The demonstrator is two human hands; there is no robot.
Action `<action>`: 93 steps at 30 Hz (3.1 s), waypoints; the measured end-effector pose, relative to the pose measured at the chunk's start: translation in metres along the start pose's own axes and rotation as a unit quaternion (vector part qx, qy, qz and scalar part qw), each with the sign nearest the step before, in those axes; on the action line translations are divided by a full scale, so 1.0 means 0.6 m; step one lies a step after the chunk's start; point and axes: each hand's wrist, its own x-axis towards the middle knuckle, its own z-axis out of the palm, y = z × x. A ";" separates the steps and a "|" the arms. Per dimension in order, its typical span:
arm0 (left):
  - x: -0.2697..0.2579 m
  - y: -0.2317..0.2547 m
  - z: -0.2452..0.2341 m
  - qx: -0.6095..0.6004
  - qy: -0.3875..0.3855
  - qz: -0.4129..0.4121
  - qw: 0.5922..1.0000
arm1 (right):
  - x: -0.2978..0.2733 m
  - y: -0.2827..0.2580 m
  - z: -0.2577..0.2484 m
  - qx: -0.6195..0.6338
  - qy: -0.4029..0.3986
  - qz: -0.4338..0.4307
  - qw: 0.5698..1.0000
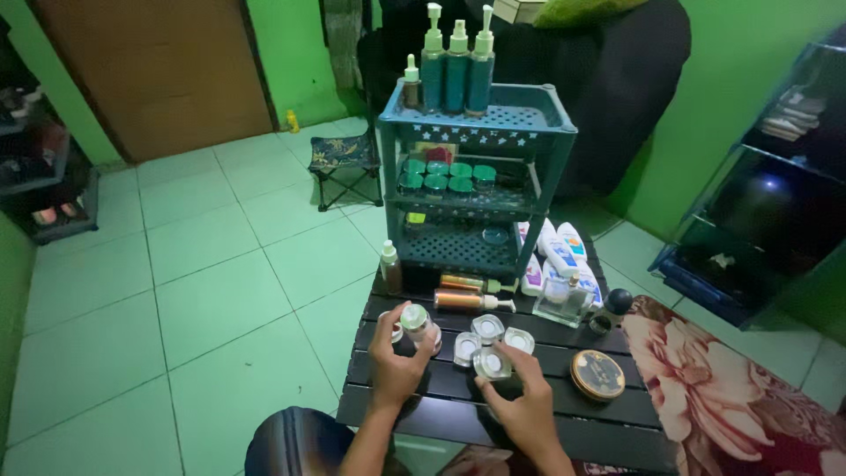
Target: The person removes cosmetic bottles and small jars from a blue plastic rack and places them on a black table. They open some jars, inspect their contents, and then place the lids back on. The person continues to move items between the rack and the table throughout the clip.
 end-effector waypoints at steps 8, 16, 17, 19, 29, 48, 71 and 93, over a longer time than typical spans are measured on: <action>0.003 -0.007 -0.002 -0.009 0.005 -0.009 1.000 | -0.007 -0.002 0.018 -0.048 0.029 0.023 0.998; 0.003 0.001 -0.007 -0.021 -0.006 -0.004 1.000 | -0.004 0.009 0.023 -0.096 0.041 -0.010 0.995; 0.003 0.001 -0.006 -0.025 -0.004 0.003 1.000 | -0.004 0.011 0.024 -0.100 0.035 -0.002 0.994; 0.003 0.001 -0.005 -0.019 -0.006 0.012 1.000 | -0.005 0.015 0.026 -0.108 0.023 0.013 0.994; 0.004 0.000 -0.001 -0.003 -0.050 0.027 0.998 | -0.002 0.010 0.026 -0.167 0.050 0.000 0.985; 0.008 -0.003 0.000 -0.018 -0.069 -0.015 0.997 | 0.428 -0.051 0.044 -0.148 0.054 -0.189 0.969; -0.001 -0.019 0.010 -0.029 -0.032 -0.044 0.998 | 0.487 -0.070 0.069 -0.152 0.061 -0.043 0.986; 0.028 0.024 0.063 -0.021 -0.268 0.031 0.963 | 0.092 0.082 -0.010 0.058 0.109 -0.012 0.992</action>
